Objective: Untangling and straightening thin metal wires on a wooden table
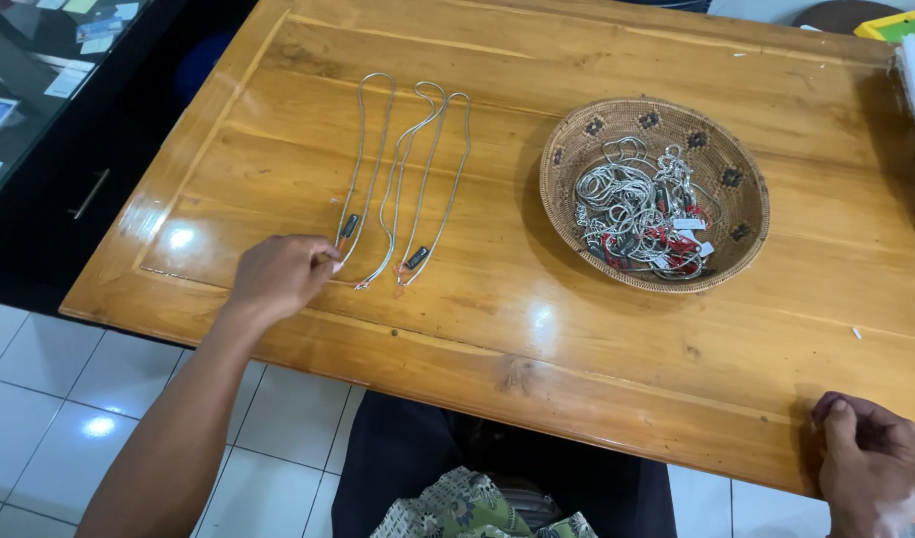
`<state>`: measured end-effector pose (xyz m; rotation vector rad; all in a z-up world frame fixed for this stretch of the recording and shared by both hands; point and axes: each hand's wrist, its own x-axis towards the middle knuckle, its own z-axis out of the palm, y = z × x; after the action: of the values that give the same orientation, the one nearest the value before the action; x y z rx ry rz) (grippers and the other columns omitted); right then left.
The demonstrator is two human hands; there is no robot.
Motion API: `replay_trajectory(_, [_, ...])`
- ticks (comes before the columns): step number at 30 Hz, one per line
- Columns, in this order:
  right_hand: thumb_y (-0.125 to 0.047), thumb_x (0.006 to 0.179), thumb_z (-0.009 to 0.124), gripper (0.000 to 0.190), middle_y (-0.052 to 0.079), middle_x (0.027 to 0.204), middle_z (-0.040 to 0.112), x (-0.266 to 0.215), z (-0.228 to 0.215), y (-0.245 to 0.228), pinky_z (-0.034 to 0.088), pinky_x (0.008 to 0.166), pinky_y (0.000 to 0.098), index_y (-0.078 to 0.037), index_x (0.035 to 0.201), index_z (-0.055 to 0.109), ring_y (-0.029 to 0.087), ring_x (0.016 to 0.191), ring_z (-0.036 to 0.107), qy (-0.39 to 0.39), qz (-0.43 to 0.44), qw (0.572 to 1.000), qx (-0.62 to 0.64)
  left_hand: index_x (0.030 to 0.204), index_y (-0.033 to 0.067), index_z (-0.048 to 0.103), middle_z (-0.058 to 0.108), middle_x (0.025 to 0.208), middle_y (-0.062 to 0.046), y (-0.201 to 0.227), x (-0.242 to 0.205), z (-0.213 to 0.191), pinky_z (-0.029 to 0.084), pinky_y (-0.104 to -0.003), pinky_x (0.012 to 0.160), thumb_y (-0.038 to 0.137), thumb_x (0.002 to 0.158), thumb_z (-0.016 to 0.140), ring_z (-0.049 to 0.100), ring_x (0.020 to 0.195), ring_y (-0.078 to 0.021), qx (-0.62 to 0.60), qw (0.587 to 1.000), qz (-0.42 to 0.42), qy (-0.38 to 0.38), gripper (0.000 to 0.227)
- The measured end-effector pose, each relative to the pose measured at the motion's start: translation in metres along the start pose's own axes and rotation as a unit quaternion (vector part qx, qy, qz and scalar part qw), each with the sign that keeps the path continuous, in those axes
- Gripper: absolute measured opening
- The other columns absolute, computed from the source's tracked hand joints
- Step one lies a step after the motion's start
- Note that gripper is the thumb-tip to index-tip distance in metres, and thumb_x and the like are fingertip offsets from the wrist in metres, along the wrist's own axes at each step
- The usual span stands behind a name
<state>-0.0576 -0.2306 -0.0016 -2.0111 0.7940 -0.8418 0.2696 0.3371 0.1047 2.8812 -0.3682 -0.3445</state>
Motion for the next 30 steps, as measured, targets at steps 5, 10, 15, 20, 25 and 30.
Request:
replay_trajectory(5, [-0.001,0.126,0.057,0.020,0.002,0.097,0.064,0.000,-0.004,-0.007,0.045,0.084,0.0178,-0.002,0.111,0.071,0.006,0.088,0.057,-0.020,-0.003,0.999,-0.029,0.095,0.0230,0.079,0.080,0.096,0.000,0.010,0.001,0.006,0.057,-0.050,0.068,0.027,0.096,0.064,0.074,0.083,-0.0292,0.024,0.986,0.075,0.144,0.016])
replay_trajectory(10, [-0.005,0.126,0.057,0.020,0.001,0.092,0.062,0.000,-0.003,-0.007,0.042,0.070,0.0203,-0.005,0.111,0.071,0.007,0.079,0.054,-0.011,0.031,0.999,-0.027,0.093,0.0170,0.075,0.075,0.091,-0.002,0.012,-0.008,0.048,0.057,-0.048,0.067,0.026,0.093,0.071,0.068,0.090,-0.0270,0.002,0.984,0.132,0.123,0.010])
replay_trajectory(15, [-0.005,0.124,0.058,0.019,0.003,0.092,0.064,-0.003,-0.004,-0.011,0.044,0.075,0.0185,-0.003,0.111,0.072,0.007,0.081,0.057,-0.028,0.028,0.998,-0.038,0.086,0.0134,0.070,0.073,0.085,-0.002,0.006,-0.029,0.073,0.053,-0.044,0.059,0.018,0.093,0.069,0.066,0.083,-0.0267,-0.042,0.963,0.175,0.202,0.008])
replay_trajectory(20, [-0.002,0.127,0.064,0.012,0.004,0.104,0.069,-0.007,0.000,-0.009,0.050,0.083,0.0201,-0.002,0.119,0.073,0.007,0.089,0.061,0.017,-0.012,0.999,-0.047,0.080,0.0211,0.072,0.072,0.081,-0.001,0.015,-0.040,0.049,0.056,-0.049,0.061,0.039,0.092,0.067,0.068,0.084,-0.0280,0.091,0.986,0.115,0.084,0.021])
replay_trajectory(25, [-0.009,0.126,0.061,0.018,0.004,0.097,0.069,0.002,-0.004,-0.008,0.048,0.078,0.0199,-0.004,0.115,0.074,0.008,0.084,0.060,-0.016,0.022,0.997,-0.067,0.077,0.0138,0.065,0.064,0.075,-0.008,0.042,0.037,0.012,0.053,-0.051,0.059,0.021,0.097,0.057,0.063,0.076,-0.0323,0.004,0.974,0.141,0.176,0.023])
replay_trajectory(30, [-0.015,0.124,0.061,0.021,0.003,0.078,0.061,0.004,-0.001,-0.022,0.042,0.059,0.0217,-0.007,0.109,0.074,0.010,0.065,0.052,-0.008,0.096,0.993,-0.075,0.082,0.0122,0.066,0.066,0.082,-0.012,0.056,0.166,0.018,0.047,-0.053,0.066,0.016,0.097,0.055,0.058,0.083,-0.0407,-0.008,0.931,0.248,0.269,0.020])
